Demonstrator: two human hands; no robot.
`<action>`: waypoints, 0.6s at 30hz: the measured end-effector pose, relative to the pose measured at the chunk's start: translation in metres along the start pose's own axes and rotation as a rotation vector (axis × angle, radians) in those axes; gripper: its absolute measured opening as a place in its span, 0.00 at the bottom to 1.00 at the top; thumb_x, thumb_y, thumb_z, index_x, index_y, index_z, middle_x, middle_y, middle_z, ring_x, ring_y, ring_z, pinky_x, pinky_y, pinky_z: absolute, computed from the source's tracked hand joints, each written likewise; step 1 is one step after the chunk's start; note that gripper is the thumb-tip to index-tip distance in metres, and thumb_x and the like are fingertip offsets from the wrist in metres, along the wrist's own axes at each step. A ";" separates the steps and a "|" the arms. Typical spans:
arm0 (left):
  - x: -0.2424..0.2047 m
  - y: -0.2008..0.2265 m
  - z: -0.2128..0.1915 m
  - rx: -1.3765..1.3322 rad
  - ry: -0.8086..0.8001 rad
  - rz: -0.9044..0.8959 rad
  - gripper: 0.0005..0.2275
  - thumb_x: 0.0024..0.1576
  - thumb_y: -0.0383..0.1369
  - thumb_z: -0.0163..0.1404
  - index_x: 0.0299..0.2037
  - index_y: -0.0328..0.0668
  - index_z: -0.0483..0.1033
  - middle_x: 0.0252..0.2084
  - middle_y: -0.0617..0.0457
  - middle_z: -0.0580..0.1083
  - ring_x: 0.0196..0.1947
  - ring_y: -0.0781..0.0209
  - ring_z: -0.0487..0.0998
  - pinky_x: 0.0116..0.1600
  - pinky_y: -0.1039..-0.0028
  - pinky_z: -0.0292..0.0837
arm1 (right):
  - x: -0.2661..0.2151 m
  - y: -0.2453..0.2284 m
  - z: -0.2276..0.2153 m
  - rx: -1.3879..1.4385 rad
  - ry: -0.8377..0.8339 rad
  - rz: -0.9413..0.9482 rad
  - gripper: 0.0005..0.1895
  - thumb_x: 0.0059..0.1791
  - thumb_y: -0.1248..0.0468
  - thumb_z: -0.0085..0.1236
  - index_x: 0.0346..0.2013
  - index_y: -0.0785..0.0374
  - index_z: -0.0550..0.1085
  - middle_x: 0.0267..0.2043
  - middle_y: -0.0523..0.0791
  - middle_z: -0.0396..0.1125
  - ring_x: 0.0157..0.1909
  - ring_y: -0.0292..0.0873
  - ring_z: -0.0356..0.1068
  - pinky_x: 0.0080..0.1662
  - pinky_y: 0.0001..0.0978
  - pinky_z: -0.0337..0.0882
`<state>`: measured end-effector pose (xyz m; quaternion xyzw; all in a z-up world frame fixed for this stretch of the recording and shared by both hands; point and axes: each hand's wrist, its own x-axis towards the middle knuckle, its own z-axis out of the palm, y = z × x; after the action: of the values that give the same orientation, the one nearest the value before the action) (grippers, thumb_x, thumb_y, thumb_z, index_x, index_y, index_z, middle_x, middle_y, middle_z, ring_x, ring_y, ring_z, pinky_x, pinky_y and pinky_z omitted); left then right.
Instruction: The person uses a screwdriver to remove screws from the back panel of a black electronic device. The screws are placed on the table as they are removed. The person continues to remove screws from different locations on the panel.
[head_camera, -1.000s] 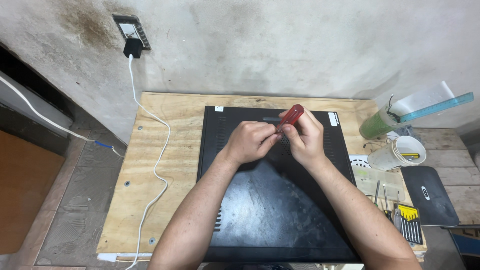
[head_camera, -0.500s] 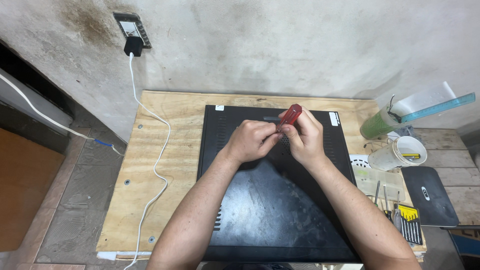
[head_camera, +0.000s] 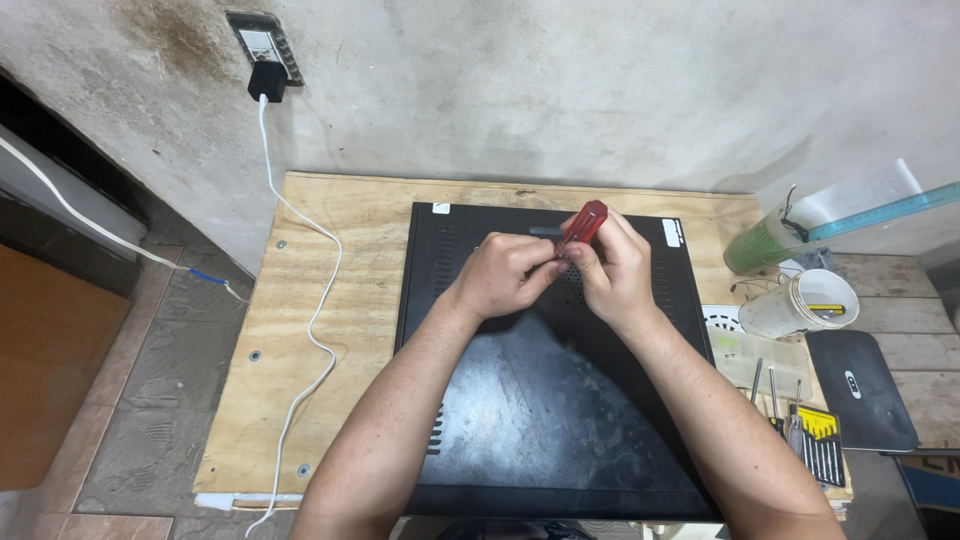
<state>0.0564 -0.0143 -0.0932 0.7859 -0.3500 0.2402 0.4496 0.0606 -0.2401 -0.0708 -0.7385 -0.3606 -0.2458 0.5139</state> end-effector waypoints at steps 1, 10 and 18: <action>0.000 0.001 0.000 -0.008 0.000 -0.002 0.17 0.74 0.37 0.62 0.30 0.51 0.78 0.20 0.50 0.77 0.21 0.50 0.81 0.31 0.65 0.83 | -0.001 0.000 0.000 -0.005 -0.002 -0.002 0.27 0.70 0.46 0.62 0.59 0.71 0.85 0.45 0.51 0.75 0.40 0.53 0.87 0.41 0.45 0.89; 0.000 -0.003 0.003 -0.020 -0.004 -0.014 0.17 0.75 0.38 0.61 0.30 0.52 0.78 0.19 0.51 0.76 0.20 0.52 0.79 0.30 0.67 0.81 | 0.001 -0.005 -0.001 -0.022 -0.005 0.002 0.29 0.70 0.44 0.62 0.59 0.71 0.86 0.44 0.51 0.75 0.40 0.52 0.86 0.42 0.45 0.88; 0.000 -0.006 0.004 -0.035 -0.003 -0.024 0.17 0.75 0.39 0.62 0.31 0.52 0.79 0.19 0.51 0.76 0.20 0.52 0.79 0.30 0.67 0.81 | 0.003 -0.010 -0.001 -0.017 -0.005 -0.005 0.29 0.70 0.44 0.61 0.60 0.71 0.86 0.44 0.51 0.75 0.40 0.51 0.84 0.41 0.44 0.86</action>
<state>0.0613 -0.0157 -0.0988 0.7824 -0.3455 0.2274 0.4655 0.0546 -0.2377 -0.0621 -0.7425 -0.3615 -0.2484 0.5063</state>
